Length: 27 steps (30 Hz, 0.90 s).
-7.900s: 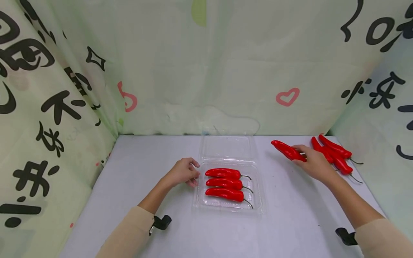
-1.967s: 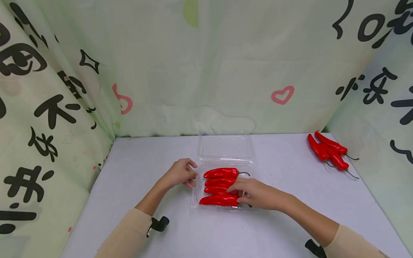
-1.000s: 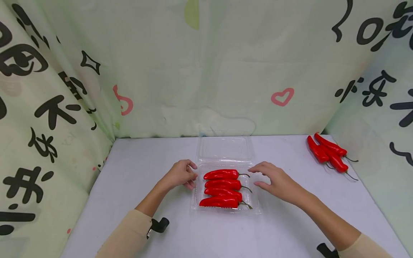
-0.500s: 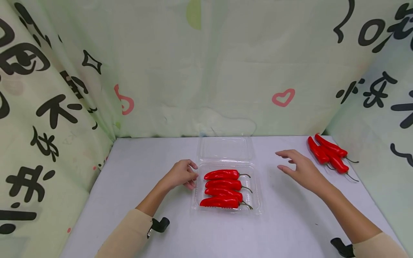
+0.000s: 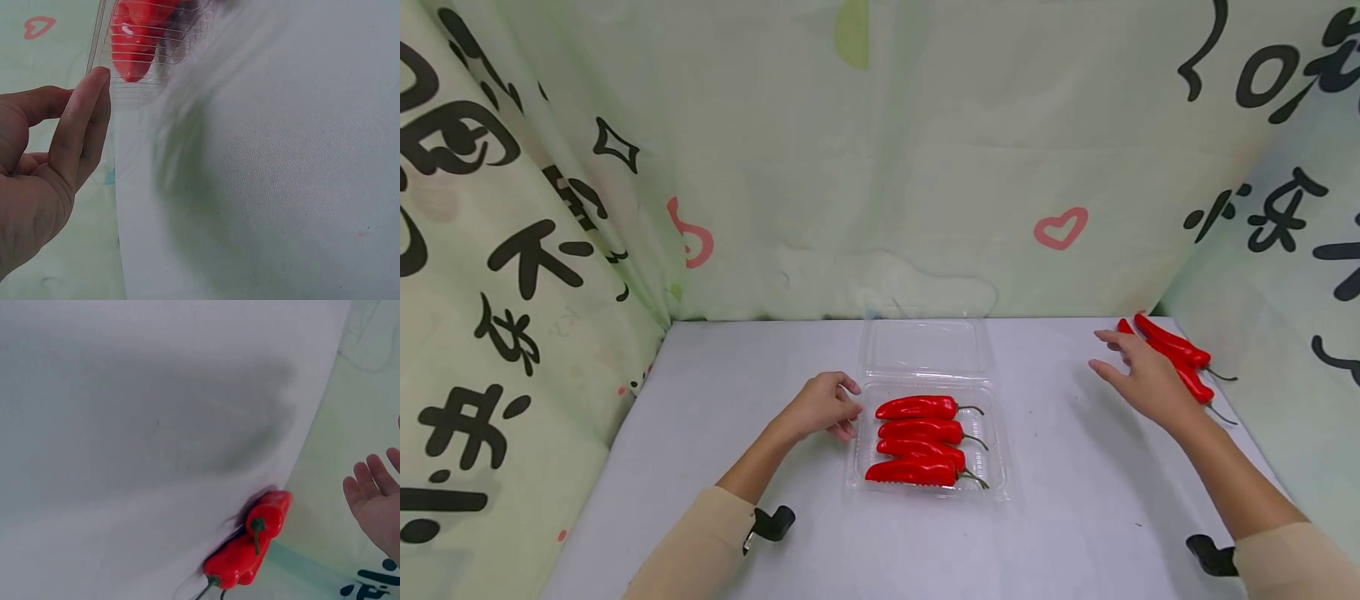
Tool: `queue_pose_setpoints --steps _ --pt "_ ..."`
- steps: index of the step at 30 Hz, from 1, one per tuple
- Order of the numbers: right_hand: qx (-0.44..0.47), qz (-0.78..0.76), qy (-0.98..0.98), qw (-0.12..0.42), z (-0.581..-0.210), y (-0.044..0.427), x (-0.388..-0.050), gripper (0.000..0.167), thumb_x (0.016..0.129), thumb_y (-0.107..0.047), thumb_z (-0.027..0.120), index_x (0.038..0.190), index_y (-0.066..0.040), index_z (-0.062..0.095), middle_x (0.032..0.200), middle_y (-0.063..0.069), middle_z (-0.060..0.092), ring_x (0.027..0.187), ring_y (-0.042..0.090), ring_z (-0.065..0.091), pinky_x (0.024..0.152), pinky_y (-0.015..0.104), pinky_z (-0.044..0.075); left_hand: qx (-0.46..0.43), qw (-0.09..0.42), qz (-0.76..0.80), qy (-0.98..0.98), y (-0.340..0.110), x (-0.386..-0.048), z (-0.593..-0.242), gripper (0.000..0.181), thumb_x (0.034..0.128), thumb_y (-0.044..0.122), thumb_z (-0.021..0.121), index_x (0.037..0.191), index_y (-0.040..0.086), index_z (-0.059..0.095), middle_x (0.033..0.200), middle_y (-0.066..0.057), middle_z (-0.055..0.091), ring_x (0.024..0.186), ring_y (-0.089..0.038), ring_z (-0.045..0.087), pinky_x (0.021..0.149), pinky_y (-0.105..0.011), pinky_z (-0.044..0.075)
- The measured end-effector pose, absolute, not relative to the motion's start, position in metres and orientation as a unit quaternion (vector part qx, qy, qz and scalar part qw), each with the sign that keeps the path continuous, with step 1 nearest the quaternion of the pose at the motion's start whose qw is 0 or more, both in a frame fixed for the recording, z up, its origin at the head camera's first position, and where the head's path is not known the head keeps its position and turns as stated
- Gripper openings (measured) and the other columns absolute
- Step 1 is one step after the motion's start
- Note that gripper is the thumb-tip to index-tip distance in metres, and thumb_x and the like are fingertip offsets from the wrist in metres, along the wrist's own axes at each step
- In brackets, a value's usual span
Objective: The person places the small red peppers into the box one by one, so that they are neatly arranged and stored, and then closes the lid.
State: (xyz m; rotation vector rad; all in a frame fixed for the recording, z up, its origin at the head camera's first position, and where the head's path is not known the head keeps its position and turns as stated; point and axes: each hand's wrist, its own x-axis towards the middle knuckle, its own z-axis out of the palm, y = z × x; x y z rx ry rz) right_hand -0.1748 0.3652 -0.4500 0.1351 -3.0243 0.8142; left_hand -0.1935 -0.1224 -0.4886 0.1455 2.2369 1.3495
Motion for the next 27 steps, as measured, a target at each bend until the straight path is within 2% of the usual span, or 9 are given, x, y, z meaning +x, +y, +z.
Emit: queue_pose_setpoints --steps 5,12,19,27 --pt "0.006 0.248 -0.969 0.002 -0.456 0.389 -0.182 0.083 0.094 -0.027 0.075 0.156 0.005 0.031 0.151 0.040 0.035 0.134 0.062 0.034 0.089 0.075 0.052 0.054 0.261 0.496 0.826 -0.121 -0.194 -0.488 0.037 0.0946 0.013 0.075 0.124 -0.001 0.057 0.088 -0.017 0.071 0.059 -0.022 0.072 0.059 -0.032 0.063" --pt "-0.055 0.244 -0.968 -0.006 -0.465 0.418 -0.187 0.083 0.095 -0.020 0.072 0.156 0.008 0.025 0.146 0.044 0.031 0.127 0.063 0.034 0.083 0.073 0.056 0.062 0.259 0.497 0.826 -0.120 -0.195 -0.488 0.038 0.0947 0.013 0.074 0.125 -0.002 0.057 0.088 -0.018 0.071 0.058 -0.022 0.072 0.059 -0.032 0.063" --pt "-0.094 0.257 -0.962 -0.024 -0.471 0.431 -0.187 0.082 0.098 -0.019 0.069 0.156 0.011 0.019 0.148 0.045 0.027 0.129 0.064 0.031 0.090 0.075 0.052 0.065 0.260 0.500 0.823 -0.119 -0.196 -0.487 0.037 0.0948 0.010 0.074 0.124 -0.003 0.057 0.088 -0.018 0.070 0.057 -0.020 0.071 0.057 -0.031 0.063" --pt "-0.106 0.233 -0.966 -0.039 -0.478 0.436 -0.191 0.080 0.093 -0.013 0.071 0.152 0.015 0.025 0.140 0.046 0.032 0.124 0.063 0.033 0.089 0.072 0.054 0.065 0.260 0.497 0.825 -0.117 -0.195 -0.486 0.035 0.0950 0.010 0.073 0.123 -0.004 0.057 0.088 -0.018 0.070 0.057 -0.020 0.071 0.058 -0.031 0.063"
